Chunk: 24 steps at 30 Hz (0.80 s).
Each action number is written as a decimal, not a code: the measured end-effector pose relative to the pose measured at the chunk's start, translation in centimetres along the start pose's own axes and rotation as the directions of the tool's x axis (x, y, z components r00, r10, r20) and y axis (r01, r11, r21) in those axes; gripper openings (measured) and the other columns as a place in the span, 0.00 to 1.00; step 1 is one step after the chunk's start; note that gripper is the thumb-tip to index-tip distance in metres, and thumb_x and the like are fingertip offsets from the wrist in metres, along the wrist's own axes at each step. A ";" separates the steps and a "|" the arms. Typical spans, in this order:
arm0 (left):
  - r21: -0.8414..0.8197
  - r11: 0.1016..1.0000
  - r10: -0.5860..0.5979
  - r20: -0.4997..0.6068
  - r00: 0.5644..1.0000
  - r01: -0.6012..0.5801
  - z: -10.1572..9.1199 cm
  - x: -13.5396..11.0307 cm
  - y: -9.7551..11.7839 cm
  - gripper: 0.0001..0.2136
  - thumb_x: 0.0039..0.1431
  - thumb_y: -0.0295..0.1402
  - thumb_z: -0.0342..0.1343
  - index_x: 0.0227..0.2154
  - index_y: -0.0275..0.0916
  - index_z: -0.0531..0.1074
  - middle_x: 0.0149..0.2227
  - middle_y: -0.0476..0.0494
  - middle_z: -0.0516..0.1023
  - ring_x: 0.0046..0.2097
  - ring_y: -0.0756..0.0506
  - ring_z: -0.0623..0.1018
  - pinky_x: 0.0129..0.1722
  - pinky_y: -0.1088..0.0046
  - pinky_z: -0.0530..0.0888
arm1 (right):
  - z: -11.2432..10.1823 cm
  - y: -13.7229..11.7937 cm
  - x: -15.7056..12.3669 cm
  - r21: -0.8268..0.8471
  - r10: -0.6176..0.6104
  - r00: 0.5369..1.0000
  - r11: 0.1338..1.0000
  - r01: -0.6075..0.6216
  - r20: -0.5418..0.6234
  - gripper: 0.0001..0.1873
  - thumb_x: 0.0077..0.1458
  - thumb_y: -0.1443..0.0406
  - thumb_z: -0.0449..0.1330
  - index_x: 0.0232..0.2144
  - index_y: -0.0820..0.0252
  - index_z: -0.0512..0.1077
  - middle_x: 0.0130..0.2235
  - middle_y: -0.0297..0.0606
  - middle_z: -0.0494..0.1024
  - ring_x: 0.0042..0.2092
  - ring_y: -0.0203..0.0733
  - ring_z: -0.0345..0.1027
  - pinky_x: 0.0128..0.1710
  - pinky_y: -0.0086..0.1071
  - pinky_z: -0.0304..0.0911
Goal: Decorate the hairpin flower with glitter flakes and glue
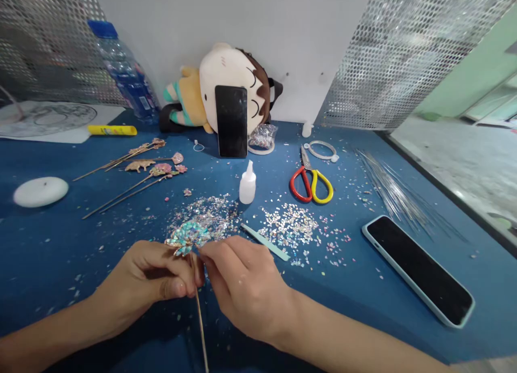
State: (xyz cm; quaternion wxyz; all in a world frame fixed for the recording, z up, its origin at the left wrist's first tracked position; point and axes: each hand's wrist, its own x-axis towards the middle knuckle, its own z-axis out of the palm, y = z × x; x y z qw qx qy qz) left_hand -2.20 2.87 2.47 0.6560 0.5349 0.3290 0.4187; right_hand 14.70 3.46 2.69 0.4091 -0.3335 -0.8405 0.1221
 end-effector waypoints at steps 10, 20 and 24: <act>-0.111 0.993 -0.038 0.043 0.998 0.042 -0.1 0.2 0.0 0.02 0.48 0.31 0.61 0.23 0.40 0.78 0.25 0.50 0.75 0.29 0.54 0.73 0.30 0.84 0.70 | -0.1 0.0 -0.1 0.029 0.004 1.000 1.000 -0.004 -0.011 0.07 0.54 0.75 0.52 0.33 0.63 0.67 0.27 0.34 0.73 0.28 0.30 0.64 0.28 0.24 0.60; -0.082 0.997 0.020 0.056 0.998 -0.015 -0.3 0.1 0.2 0.04 0.50 0.32 0.60 0.24 0.39 0.77 0.24 0.51 0.74 0.28 0.55 0.72 0.29 0.84 0.69 | -0.2 -0.4 1.2 0.620 0.622 0.581 0.189 -0.762 0.525 0.05 0.46 0.65 0.60 0.26 0.63 0.69 0.20 0.29 0.68 0.20 0.26 0.58 0.20 0.21 0.55; -0.036 0.998 0.057 0.079 0.995 -0.054 -0.2 0.2 0.4 0.05 0.52 0.31 0.58 0.25 0.40 0.77 0.24 0.52 0.74 0.27 0.55 0.73 0.30 0.84 0.71 | -0.1 -0.7 1.2 0.686 0.558 0.502 -0.178 -0.705 0.660 0.07 0.42 0.67 0.64 0.27 0.64 0.70 0.22 0.31 0.70 0.22 0.26 0.59 0.22 0.22 0.57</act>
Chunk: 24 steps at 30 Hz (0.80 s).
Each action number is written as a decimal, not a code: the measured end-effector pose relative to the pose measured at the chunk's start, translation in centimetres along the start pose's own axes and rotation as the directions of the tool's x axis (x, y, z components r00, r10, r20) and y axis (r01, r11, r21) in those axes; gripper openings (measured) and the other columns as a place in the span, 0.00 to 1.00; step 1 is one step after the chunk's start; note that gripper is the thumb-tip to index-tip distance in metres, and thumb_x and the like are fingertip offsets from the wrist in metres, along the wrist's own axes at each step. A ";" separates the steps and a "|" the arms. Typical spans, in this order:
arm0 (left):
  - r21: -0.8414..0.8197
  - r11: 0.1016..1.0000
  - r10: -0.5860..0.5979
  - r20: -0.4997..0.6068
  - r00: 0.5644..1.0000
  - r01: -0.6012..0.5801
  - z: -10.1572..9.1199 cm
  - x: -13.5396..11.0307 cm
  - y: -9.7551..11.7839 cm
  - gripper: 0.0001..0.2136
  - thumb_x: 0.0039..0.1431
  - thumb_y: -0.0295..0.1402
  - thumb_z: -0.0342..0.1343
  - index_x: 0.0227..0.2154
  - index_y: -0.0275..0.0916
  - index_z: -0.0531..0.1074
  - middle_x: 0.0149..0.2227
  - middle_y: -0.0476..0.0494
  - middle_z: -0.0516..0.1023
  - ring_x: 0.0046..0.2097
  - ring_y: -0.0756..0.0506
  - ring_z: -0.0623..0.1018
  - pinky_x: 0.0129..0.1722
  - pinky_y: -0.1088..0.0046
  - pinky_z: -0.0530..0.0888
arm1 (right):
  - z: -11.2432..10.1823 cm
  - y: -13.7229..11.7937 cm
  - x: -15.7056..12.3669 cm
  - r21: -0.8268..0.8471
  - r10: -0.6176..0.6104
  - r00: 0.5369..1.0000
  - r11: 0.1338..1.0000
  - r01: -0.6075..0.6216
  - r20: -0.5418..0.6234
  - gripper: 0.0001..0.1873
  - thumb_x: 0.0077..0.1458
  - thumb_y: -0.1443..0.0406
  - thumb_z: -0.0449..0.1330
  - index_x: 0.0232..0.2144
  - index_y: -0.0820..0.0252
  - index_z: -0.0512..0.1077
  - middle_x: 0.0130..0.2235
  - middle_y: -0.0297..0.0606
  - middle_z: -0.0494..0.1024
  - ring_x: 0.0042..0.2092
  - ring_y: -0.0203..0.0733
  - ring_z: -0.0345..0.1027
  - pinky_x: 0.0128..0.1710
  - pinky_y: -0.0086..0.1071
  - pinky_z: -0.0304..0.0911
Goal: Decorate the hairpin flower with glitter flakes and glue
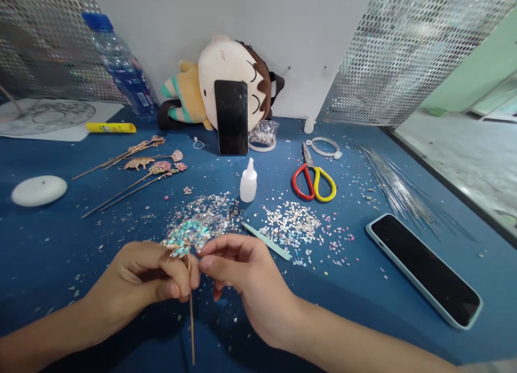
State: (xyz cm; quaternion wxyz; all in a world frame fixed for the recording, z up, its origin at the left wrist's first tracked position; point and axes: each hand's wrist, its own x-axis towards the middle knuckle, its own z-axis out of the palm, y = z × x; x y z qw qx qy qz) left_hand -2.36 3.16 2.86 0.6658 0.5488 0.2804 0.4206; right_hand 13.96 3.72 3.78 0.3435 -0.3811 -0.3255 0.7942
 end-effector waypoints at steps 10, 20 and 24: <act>0.259 0.963 0.067 0.027 0.997 -0.072 -0.2 0.1 -0.1 0.06 0.52 0.28 0.57 0.23 0.39 0.76 0.23 0.51 0.76 0.27 0.53 0.75 0.29 0.85 0.71 | -0.3 0.2 -0.1 0.225 0.139 0.979 0.959 -0.171 0.150 0.05 0.46 0.67 0.63 0.27 0.65 0.70 0.24 0.31 0.69 0.25 0.26 0.62 0.24 0.21 0.53; 0.369 0.925 0.081 0.039 0.996 -0.089 -0.1 -0.1 -0.2 0.07 0.52 0.24 0.56 0.24 0.41 0.76 0.24 0.52 0.77 0.28 0.54 0.76 0.30 0.85 0.70 | -0.3 0.3 -0.2 0.226 0.178 0.974 0.952 -0.206 0.138 0.08 0.45 0.66 0.64 0.25 0.66 0.69 0.24 0.31 0.68 0.24 0.25 0.60 0.23 0.21 0.52; 0.377 0.925 0.048 0.007 0.999 -0.048 -0.1 -0.1 -0.2 0.05 0.52 0.28 0.57 0.23 0.43 0.76 0.24 0.52 0.78 0.27 0.52 0.76 0.29 0.82 0.70 | -0.2 0.3 -0.1 0.225 0.177 0.974 0.952 -0.206 0.142 0.08 0.45 0.67 0.64 0.24 0.65 0.68 0.23 0.30 0.68 0.24 0.25 0.60 0.23 0.20 0.52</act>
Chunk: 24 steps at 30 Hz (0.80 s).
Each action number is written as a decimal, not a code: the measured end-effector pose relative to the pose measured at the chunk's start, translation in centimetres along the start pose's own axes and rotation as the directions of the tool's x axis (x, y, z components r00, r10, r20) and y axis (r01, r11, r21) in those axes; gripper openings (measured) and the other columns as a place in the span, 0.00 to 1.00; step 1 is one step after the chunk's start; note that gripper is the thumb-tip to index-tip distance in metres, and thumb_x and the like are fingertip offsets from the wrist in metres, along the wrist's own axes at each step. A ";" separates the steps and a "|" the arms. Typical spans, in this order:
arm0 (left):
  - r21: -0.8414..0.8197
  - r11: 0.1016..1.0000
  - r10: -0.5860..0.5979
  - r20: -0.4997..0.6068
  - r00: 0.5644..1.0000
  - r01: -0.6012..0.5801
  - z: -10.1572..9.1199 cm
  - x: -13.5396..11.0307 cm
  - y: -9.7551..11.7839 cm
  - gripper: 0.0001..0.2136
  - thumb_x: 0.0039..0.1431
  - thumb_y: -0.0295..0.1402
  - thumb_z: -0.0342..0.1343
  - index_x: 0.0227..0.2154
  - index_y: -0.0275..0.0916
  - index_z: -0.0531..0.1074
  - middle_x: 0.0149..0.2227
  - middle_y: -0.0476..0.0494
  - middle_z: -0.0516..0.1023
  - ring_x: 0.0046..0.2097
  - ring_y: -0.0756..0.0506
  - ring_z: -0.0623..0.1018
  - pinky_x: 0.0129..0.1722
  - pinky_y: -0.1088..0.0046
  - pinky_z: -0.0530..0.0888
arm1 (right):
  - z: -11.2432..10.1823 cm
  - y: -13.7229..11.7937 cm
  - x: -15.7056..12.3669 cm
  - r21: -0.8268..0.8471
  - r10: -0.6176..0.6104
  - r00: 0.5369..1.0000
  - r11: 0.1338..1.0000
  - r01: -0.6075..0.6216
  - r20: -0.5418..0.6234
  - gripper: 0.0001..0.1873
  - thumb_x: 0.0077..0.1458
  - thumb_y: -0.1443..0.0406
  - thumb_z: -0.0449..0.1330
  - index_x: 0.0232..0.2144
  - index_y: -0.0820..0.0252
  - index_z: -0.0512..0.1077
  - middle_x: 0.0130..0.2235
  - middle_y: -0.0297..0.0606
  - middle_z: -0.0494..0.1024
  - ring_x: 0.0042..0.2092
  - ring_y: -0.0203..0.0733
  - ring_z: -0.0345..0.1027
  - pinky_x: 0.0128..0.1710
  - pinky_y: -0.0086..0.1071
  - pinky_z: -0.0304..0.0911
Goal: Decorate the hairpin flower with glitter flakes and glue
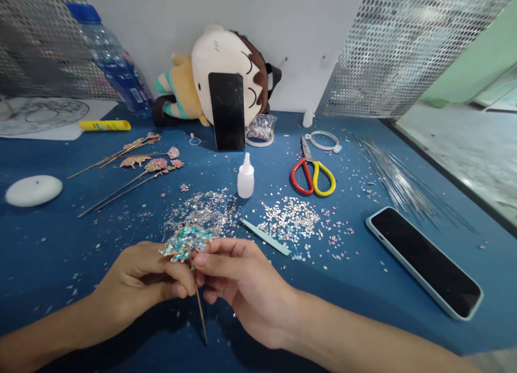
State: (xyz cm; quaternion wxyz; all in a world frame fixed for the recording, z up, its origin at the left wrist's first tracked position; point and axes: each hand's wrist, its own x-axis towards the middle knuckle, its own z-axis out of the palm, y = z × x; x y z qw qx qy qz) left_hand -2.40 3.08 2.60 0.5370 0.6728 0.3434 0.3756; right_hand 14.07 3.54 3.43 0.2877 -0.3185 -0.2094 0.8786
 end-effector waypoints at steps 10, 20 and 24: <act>-0.120 0.991 -0.051 -0.001 0.999 0.050 -0.2 0.2 0.2 0.06 0.51 0.32 0.58 0.22 0.41 0.76 0.23 0.50 0.76 0.26 0.51 0.75 0.28 0.80 0.70 | -0.3 -0.3 -0.2 -0.047 -0.057 0.998 0.997 0.057 0.014 0.05 0.47 0.67 0.61 0.24 0.64 0.68 0.21 0.29 0.67 0.23 0.26 0.59 0.24 0.21 0.53; -0.516 0.829 -0.218 0.054 0.975 0.214 -0.5 0.4 -0.2 0.07 0.46 0.37 0.62 0.21 0.39 0.76 0.23 0.49 0.73 0.26 0.54 0.69 0.27 0.80 0.66 | -1.5 -1.6 0.3 -0.066 -0.208 0.975 0.977 0.203 -0.074 0.03 0.48 0.70 0.60 0.27 0.63 0.68 0.26 0.30 0.67 0.27 0.28 0.62 0.30 0.24 0.59; -0.536 0.802 -0.250 0.096 0.963 0.262 -0.4 0.4 -0.1 0.07 0.45 0.36 0.63 0.20 0.39 0.76 0.23 0.48 0.74 0.26 0.53 0.69 0.26 0.79 0.64 | -1.6 -1.7 0.2 -0.055 -0.235 0.971 0.971 0.233 -0.042 0.04 0.49 0.69 0.60 0.29 0.62 0.67 0.35 0.34 0.71 0.37 0.33 0.69 0.38 0.27 0.62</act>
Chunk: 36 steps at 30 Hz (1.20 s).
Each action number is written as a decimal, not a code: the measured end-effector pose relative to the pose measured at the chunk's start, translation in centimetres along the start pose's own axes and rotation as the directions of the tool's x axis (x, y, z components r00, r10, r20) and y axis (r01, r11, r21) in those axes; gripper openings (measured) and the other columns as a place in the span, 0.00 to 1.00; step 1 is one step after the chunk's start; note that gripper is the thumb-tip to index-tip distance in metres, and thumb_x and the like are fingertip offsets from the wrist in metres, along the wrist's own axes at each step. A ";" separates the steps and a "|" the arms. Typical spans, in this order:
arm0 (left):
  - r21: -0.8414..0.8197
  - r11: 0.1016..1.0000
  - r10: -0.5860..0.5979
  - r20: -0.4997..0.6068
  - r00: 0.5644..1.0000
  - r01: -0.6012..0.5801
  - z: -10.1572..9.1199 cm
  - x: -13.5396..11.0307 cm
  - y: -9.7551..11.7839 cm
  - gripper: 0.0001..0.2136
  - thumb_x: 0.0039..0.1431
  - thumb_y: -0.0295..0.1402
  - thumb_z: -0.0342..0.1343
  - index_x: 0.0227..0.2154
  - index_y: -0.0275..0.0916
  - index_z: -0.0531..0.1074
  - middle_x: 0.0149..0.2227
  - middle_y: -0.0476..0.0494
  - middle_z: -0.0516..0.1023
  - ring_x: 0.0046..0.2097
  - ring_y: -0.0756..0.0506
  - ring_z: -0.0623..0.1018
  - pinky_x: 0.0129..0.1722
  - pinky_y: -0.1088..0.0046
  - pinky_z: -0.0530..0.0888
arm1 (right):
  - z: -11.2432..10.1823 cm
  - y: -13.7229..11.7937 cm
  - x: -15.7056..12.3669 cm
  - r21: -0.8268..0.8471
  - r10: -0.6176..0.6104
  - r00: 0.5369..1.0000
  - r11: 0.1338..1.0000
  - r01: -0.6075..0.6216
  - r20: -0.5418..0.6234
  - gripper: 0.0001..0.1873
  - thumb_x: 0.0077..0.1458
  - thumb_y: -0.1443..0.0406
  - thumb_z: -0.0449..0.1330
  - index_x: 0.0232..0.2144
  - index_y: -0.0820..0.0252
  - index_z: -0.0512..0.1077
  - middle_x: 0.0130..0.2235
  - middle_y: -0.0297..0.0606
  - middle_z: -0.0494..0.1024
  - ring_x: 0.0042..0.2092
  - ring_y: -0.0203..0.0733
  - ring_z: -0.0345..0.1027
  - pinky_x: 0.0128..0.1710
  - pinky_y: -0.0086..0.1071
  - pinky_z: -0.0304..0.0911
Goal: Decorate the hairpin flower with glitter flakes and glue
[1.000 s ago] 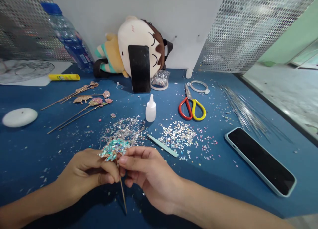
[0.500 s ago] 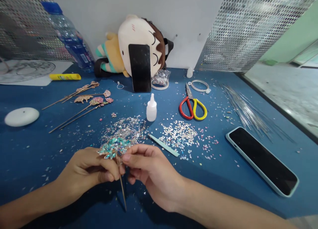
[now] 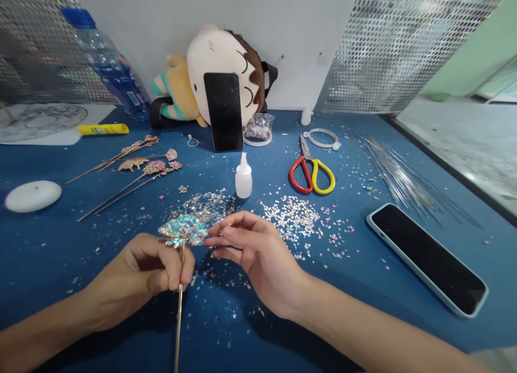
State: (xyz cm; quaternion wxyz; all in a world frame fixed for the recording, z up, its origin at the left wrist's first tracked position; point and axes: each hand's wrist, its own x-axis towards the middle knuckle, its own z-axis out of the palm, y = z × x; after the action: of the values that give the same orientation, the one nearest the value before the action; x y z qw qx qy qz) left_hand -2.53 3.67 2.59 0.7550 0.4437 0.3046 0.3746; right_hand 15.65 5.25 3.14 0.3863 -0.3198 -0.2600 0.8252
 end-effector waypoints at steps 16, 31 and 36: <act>0.239 0.968 0.093 -0.073 0.993 -0.073 -0.2 0.2 -0.4 0.11 0.49 0.38 0.60 0.20 0.36 0.73 0.23 0.49 0.72 0.24 0.53 0.69 0.25 0.80 0.67 | 0.5 -0.6 -0.7 -0.166 -0.154 0.988 0.974 0.154 0.015 0.05 0.48 0.70 0.60 0.30 0.60 0.67 0.33 0.34 0.72 0.36 0.34 0.70 0.39 0.28 0.65; 0.626 0.777 0.169 -0.102 0.980 -0.068 0.2 -0.4 -0.5 0.08 0.54 0.27 0.49 0.21 0.36 0.68 0.22 0.51 0.69 0.23 0.54 0.69 0.24 0.81 0.67 | 0.1 -0.2 -0.4 -0.406 -0.252 0.966 0.878 0.254 0.058 0.04 0.50 0.68 0.59 0.31 0.59 0.67 0.32 0.32 0.73 0.36 0.32 0.69 0.38 0.27 0.64; 0.630 0.776 0.157 -0.132 0.979 -0.040 0.3 -0.4 -0.6 0.08 0.54 0.27 0.50 0.22 0.36 0.69 0.22 0.51 0.69 0.24 0.53 0.70 0.25 0.80 0.67 | 0.0 -0.1 -0.4 -0.546 -0.281 0.956 0.790 0.280 0.084 0.06 0.51 0.68 0.58 0.34 0.58 0.66 0.34 0.33 0.73 0.39 0.32 0.69 0.40 0.27 0.64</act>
State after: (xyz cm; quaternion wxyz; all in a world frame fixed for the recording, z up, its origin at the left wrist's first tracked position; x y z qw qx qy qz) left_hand -2.38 3.03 2.24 0.5148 0.6487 0.4533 0.3297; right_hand 15.94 5.04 3.33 0.3959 -0.3761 -0.5309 0.6481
